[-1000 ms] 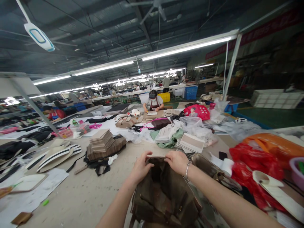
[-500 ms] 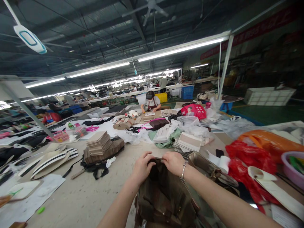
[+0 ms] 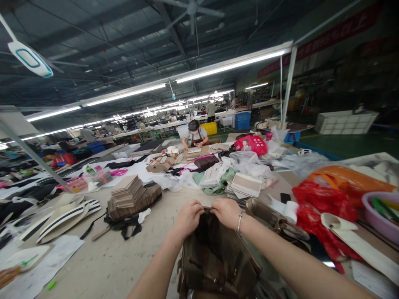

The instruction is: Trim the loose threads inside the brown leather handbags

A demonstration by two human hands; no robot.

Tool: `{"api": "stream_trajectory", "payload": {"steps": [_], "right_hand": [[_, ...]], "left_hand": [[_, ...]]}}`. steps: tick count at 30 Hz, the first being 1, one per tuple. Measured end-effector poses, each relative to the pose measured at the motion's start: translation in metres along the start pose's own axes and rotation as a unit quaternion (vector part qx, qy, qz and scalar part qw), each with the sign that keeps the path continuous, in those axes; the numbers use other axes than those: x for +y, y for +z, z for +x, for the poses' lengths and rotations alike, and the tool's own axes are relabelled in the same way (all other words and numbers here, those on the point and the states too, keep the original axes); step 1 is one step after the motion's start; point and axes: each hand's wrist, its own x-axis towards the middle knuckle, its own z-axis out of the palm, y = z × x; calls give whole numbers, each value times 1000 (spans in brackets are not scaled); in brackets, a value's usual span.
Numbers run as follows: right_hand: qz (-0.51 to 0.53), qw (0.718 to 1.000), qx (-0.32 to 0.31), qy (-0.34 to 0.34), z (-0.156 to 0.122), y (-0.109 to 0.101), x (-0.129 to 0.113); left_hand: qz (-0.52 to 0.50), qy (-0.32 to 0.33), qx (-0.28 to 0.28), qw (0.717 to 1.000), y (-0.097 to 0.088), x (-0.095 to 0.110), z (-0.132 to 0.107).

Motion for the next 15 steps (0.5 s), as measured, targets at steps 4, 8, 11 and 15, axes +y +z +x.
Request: {"api": "stream_trajectory", "payload": {"steps": [4,8,11,15], "right_hand": [[-1,1000,6,8,0,1,3],[5,1000,4,9,1,5,1],[6,1000,0,13,2,6,0],[10,1000,-9,28,2,4,1]], "left_hand": [[-7,-1,26,1000,3,1,2],[-7,-30,30,999,6,-5,2],[-5,-35,31,999,6,-7,2],[-27,-20,66,997,4,-6,-1]]}}
